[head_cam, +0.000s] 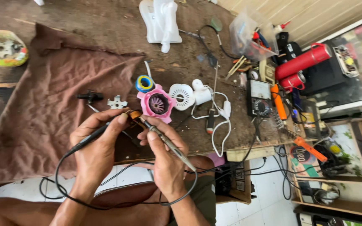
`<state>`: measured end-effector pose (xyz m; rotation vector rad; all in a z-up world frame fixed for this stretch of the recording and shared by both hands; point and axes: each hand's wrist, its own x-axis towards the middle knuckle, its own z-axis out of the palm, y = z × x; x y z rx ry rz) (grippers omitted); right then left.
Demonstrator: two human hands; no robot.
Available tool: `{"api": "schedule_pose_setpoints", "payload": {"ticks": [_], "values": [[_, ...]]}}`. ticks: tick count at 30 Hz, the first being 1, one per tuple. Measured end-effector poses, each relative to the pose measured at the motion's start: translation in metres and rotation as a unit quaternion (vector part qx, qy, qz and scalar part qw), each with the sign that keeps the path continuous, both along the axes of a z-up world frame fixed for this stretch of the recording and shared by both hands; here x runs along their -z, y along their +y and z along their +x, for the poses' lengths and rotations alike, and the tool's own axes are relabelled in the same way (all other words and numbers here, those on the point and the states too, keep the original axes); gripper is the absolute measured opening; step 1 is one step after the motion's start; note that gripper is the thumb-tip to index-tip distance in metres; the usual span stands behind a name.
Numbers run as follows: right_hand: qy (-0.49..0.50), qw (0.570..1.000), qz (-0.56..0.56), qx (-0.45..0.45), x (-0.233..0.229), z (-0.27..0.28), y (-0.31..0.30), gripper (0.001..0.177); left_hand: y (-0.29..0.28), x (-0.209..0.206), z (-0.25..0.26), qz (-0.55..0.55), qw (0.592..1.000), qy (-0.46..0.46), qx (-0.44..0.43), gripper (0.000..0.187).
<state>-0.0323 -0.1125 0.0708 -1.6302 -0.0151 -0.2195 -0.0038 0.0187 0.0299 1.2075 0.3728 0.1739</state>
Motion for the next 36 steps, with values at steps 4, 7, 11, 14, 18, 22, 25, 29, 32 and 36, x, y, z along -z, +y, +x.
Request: {"api": "schedule_pose_setpoints", "payload": {"ticks": [4,7,11,14,18,22,25,29,32,36], "values": [[-0.003,1.000,0.027,0.001,0.007,0.000,-0.003,0.042,0.000,0.002,0.000,0.007,1.000,0.000,0.006,0.020],[-0.013,1.000,0.023,-0.004,0.007,0.000,-0.003,0.038,-0.001,0.002,0.000,-0.014,1.000,-0.003,0.007,0.019],[-0.015,0.999,0.044,0.008,0.012,-0.002,-0.006,0.040,-0.001,0.003,0.001,-0.042,0.999,-0.012,0.000,0.017],[-0.015,1.000,0.019,0.016,0.005,-0.004,-0.012,0.044,-0.001,0.004,0.000,-0.044,0.999,-0.013,-0.003,0.017],[-0.056,0.972,-0.202,0.103,-0.016,0.006,-0.053,0.050,-0.001,0.008,0.001,-0.028,0.999,-0.009,-0.019,0.014],[-0.179,0.907,-0.286,0.253,-0.007,0.068,-0.198,0.048,-0.002,0.006,0.002,-0.041,0.999,0.000,-0.017,0.014],[-0.168,0.857,-0.446,0.194,-0.027,0.102,-0.289,0.052,-0.004,0.006,0.002,-0.033,0.999,-0.012,-0.014,0.015],[-0.015,0.726,-0.652,0.218,0.011,0.138,-0.385,0.043,-0.007,0.004,0.001,-0.002,1.000,0.008,-0.019,0.015],[0.154,0.734,-0.635,0.185,0.001,0.146,-0.384,0.038,-0.009,0.010,0.004,-0.034,0.999,-0.003,-0.028,0.015],[-0.049,0.779,-0.577,0.241,0.006,0.148,-0.425,0.030,-0.008,0.007,0.005,-0.025,0.999,-0.005,-0.019,0.015]]}}
